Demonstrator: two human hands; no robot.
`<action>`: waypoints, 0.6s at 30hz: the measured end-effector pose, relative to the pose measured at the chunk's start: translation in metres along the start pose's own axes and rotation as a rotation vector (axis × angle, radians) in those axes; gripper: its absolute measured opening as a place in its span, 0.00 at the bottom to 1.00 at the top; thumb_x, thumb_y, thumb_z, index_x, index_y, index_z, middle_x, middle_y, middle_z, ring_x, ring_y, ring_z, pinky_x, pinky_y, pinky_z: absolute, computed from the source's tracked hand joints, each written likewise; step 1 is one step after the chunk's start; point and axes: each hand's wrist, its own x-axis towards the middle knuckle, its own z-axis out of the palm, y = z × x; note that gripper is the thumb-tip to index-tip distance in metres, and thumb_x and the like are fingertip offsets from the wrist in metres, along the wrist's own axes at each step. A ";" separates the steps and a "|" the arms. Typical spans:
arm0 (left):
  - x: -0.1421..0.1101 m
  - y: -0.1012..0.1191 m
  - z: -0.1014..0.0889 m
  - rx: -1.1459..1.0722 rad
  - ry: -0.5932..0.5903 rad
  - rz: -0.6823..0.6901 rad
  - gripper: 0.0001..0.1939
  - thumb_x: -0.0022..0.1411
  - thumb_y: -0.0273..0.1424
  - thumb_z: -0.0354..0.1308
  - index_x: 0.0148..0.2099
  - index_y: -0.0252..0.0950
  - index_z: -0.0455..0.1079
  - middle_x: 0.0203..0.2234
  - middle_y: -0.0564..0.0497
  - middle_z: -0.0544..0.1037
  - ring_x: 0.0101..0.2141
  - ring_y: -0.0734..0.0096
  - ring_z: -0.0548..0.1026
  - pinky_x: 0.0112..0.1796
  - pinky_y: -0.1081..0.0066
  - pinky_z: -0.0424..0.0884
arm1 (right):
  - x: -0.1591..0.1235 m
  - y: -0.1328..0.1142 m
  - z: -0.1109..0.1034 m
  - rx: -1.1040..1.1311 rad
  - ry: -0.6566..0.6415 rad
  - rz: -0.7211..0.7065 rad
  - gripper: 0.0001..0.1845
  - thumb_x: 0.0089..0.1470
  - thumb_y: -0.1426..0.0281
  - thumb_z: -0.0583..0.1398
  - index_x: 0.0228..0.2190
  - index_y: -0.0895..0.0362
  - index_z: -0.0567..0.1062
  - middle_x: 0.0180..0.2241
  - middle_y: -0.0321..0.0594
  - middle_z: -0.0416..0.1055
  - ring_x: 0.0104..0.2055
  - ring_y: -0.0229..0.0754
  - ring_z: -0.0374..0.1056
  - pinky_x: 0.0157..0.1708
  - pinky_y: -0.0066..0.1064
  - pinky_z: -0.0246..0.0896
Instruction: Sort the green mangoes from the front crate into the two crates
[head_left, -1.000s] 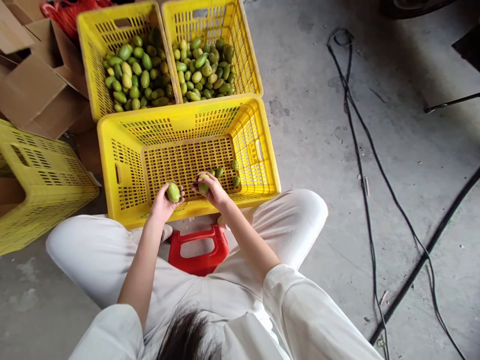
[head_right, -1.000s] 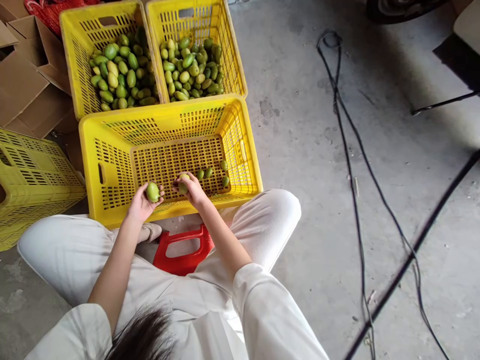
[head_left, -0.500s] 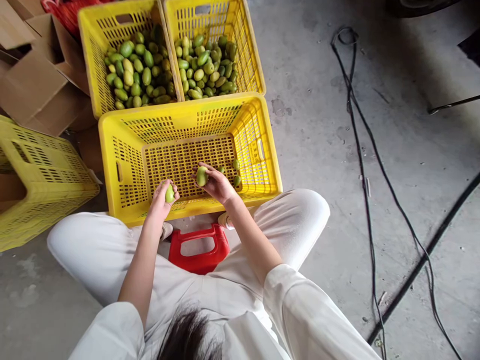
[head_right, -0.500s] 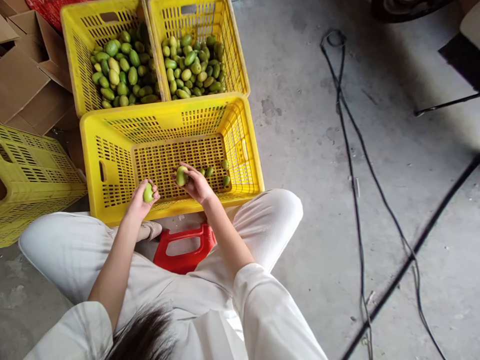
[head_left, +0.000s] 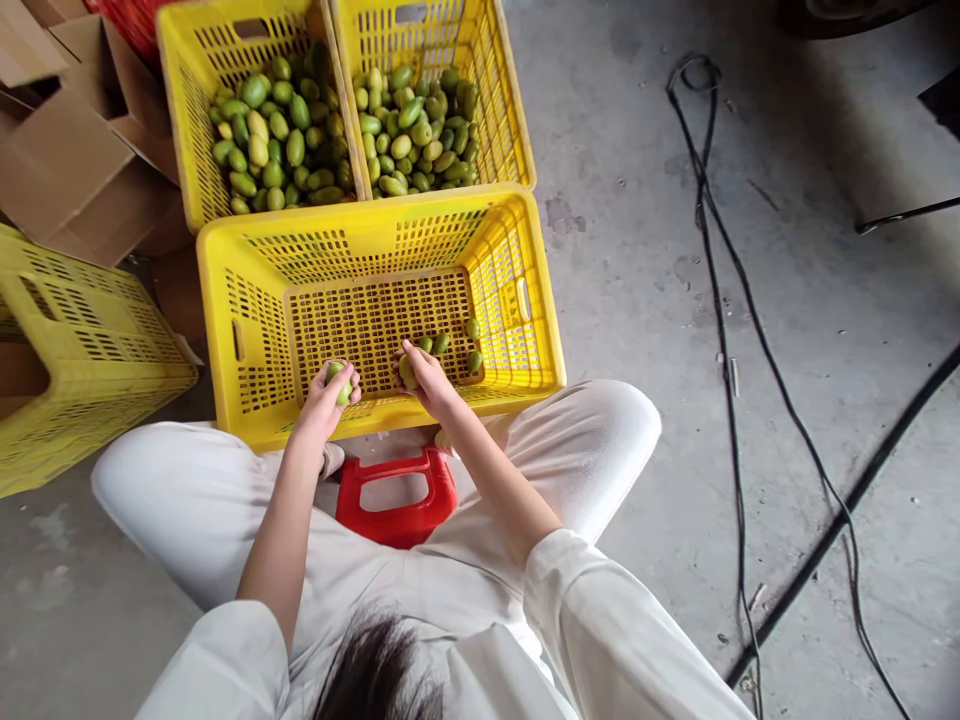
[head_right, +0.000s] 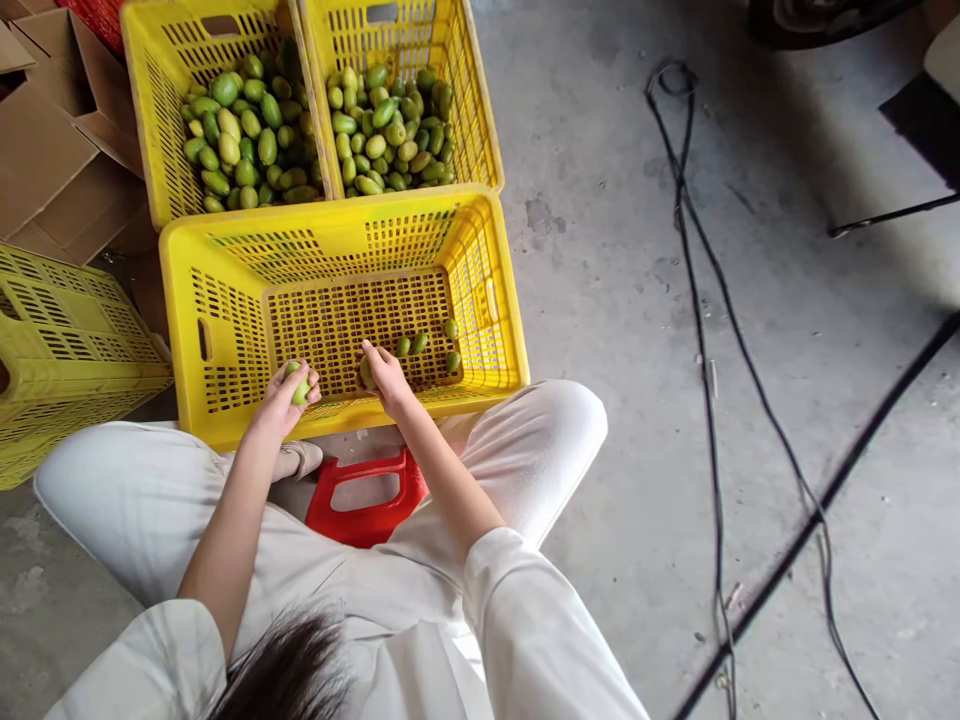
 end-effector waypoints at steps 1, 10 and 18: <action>0.001 -0.001 0.000 0.001 0.017 -0.006 0.10 0.53 0.30 0.68 0.33 0.36 0.69 0.24 0.53 0.72 0.25 0.77 0.72 0.24 0.78 0.66 | 0.001 0.003 0.002 0.042 -0.009 0.015 0.13 0.52 0.59 0.62 0.33 0.54 0.70 0.25 0.33 0.68 0.23 0.34 0.65 0.20 0.25 0.60; -0.005 0.010 0.005 -0.119 -0.016 0.092 0.11 0.52 0.27 0.67 0.38 0.38 0.70 0.35 0.50 0.76 0.32 0.72 0.75 0.32 0.72 0.72 | -0.016 -0.003 0.010 0.290 -0.223 -0.062 0.18 0.44 0.68 0.67 0.40 0.53 0.71 0.29 0.31 0.67 0.29 0.32 0.65 0.24 0.22 0.63; 0.000 0.000 0.001 0.002 -0.025 -0.023 0.07 0.56 0.31 0.64 0.35 0.35 0.70 0.23 0.50 0.73 0.24 0.74 0.71 0.22 0.76 0.67 | -0.006 0.017 0.010 -0.094 -0.031 -0.043 0.21 0.52 0.51 0.60 0.35 0.55 0.70 0.26 0.34 0.68 0.17 0.29 0.54 0.13 0.24 0.44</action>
